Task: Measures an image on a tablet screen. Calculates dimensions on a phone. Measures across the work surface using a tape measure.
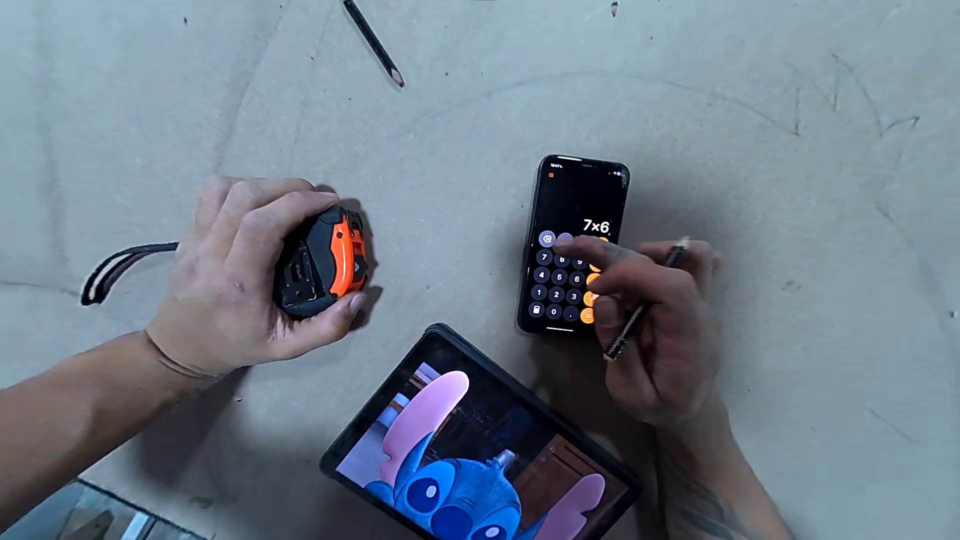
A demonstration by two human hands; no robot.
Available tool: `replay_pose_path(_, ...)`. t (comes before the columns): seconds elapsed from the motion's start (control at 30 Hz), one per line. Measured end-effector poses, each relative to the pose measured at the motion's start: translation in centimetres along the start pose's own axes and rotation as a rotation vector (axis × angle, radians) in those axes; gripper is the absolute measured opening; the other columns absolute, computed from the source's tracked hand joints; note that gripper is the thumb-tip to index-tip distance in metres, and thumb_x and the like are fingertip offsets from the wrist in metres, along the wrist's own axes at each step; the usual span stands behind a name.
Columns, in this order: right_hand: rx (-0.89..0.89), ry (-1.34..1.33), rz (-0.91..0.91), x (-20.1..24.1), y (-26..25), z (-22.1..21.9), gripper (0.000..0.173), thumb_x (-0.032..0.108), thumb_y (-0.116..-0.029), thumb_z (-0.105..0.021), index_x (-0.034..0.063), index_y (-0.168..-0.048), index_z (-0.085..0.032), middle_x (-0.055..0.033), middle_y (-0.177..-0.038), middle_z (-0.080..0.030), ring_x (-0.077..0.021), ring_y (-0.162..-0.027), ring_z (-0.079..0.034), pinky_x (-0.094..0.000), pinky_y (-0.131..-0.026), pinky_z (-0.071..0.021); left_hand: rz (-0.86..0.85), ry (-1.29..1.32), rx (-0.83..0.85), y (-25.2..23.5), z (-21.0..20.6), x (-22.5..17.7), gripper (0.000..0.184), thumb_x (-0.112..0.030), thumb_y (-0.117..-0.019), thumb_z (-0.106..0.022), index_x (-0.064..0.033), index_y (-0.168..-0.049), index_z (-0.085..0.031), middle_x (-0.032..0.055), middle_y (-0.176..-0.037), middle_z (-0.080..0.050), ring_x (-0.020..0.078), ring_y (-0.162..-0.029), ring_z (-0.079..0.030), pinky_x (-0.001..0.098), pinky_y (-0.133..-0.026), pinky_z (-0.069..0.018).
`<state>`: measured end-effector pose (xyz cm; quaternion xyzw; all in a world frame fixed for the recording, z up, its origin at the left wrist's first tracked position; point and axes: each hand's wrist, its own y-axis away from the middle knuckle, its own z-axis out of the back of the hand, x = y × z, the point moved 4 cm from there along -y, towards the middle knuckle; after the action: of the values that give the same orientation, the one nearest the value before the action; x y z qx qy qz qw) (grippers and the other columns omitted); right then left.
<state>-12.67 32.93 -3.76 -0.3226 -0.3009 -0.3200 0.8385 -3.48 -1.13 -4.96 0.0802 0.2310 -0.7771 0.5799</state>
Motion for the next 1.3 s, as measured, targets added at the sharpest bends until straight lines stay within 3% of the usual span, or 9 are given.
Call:
replay_pose_path(0.1, -0.260, -0.093, -0.049, -0.4, 0.6, 1.3, 0.020, 0.029, -0.1071, -0.052, 0.0122, -0.111, -0.063, 0.0028, -0.095, -0.066, -0.0099, -0.090, -0.062, -0.0326, -0.081, -0.0513, 0.001, -0.009, 0.001, 0.0, 0.0, 0.0, 0.084, -0.063, -0.0855, -0.060, -0.0040, -0.145, -0.049, 0.0240, -0.134, -0.059, 0.0401, -0.118, -0.055, 0.0522, -0.099, -0.0431)
replay_pose_path(0.17, -0.383, -0.148, -0.070, -0.8, 0.8, 1.9, 0.020, 0.028, -0.1084, -0.050, 0.0120, -0.105, -0.062, 0.0068, -0.086, -0.059, -0.0028, -0.076, -0.057, -0.0225, -0.068, -0.0495, 0.002, -0.016, -0.002, 0.1, -0.1, 0.0, 0.085, -0.064, -0.0856, -0.059, -0.0034, -0.144, -0.049, 0.0246, -0.133, -0.059, 0.0407, -0.118, -0.055, 0.0523, -0.099, -0.0436)
replay_pose_path(0.23, -0.380, -0.195, -0.063, -0.9, 0.9, 2.0, 0.021, 0.028, -0.1081, -0.050, 0.0139, -0.098, -0.062, 0.0079, -0.083, -0.060, -0.0031, -0.077, -0.059, -0.0240, -0.072, -0.0496, 0.002, -0.014, -0.001, 0.0, -0.1, 0.0, 0.084, -0.064, -0.0860, -0.059, -0.0032, -0.144, -0.049, 0.0250, -0.133, -0.059, 0.0407, -0.118, -0.055, 0.0520, -0.099, -0.0432)
replay_pose_path(0.3, -0.270, -0.233, -0.022, -0.6, 0.7, 1.7, 0.020, 0.025, -0.1040, -0.058, 0.0141, -0.088, -0.062, 0.0026, -0.085, -0.071, -0.0112, -0.084, -0.068, -0.0357, -0.086, -0.0526, 0.003, -0.014, 0.000, 0.0, -0.1, 0.0, 0.085, -0.064, -0.0856, -0.059, -0.0034, -0.144, -0.049, 0.0252, -0.133, -0.059, 0.0407, -0.118, -0.055, 0.0522, -0.099, -0.0437)
replay_pose_path(0.4, -0.131, -0.230, 0.016, -0.1, 0.4, 1.1, 0.021, 0.018, -0.0992, -0.062, 0.0150, -0.080, -0.057, -0.0017, -0.089, -0.076, -0.0172, -0.092, -0.069, -0.0406, -0.094, -0.0468, 0.001, -0.010, -0.002, 0.0, -0.1, 0.1, 0.085, -0.063, -0.0851, -0.060, -0.0038, -0.145, -0.049, 0.0248, -0.134, -0.058, 0.0404, -0.118, -0.055, 0.0521, -0.098, -0.0441)
replay_pose_path(0.9, -0.146, -0.088, -0.032, -0.5, 0.2, 1.1, 0.022, 0.016, -0.0954, -0.062, 0.0147, -0.074, -0.061, -0.0031, -0.091, -0.078, -0.0188, -0.090, -0.066, -0.0405, -0.086, -0.0435, 0.011, -0.005, 0.008, 0.1, -0.1, 0.1, 0.084, -0.063, -0.0853, -0.060, -0.0042, -0.145, -0.048, 0.0253, -0.134, -0.058, 0.0416, -0.118, -0.055, 0.0536, -0.099, -0.0437)
replay_pose_path(1.03, -0.294, -0.356, -0.077, -1.6, 0.6, 2.0, 0.005, 0.012, -0.0953, -0.067, 0.0117, -0.094, -0.063, -0.0040, -0.094, -0.073, -0.0203, -0.089, -0.071, -0.0381, -0.082, -0.0574, 0.006, -0.001, -0.001, 0.2, -0.2, 0.3, 0.085, -0.063, -0.0850, -0.060, -0.0043, -0.145, -0.048, 0.0254, -0.134, -0.058, 0.0416, -0.118, -0.055, 0.0537, -0.099, -0.0440)
replay_pose_path(1.13, -0.289, -0.405, -0.147, -2.0, 0.7, 2.1, 0.030, 0.007, -0.0853, -0.078, 0.0158, -0.095, -0.051, 0.0005, -0.096, -0.059, -0.0130, -0.086, -0.063, -0.0254, -0.070, -0.0562, 0.013, -0.010, -0.002, 0.2, -0.2, 0.3, 0.085, -0.064, -0.0847, -0.059, -0.0046, -0.145, -0.049, 0.0255, -0.134, -0.058, 0.0412, -0.117, -0.056, 0.0535, -0.098, -0.0441)
replay_pose_path(1.3, -0.094, -0.308, -0.135, -2.1, 0.3, 1.5, 0.044, 0.015, -0.0785, -0.085, 0.0171, -0.097, -0.046, 0.0035, -0.097, -0.052, -0.0067, -0.090, -0.055, -0.0208, -0.075, -0.0485, 0.015, -0.010, 0.007, 0.2, 0.0, 0.2, 0.084, -0.063, -0.0852, -0.059, -0.0041, -0.144, -0.048, 0.0259, -0.134, -0.057, 0.0417, -0.117, -0.055, 0.0534, -0.097, -0.0438)
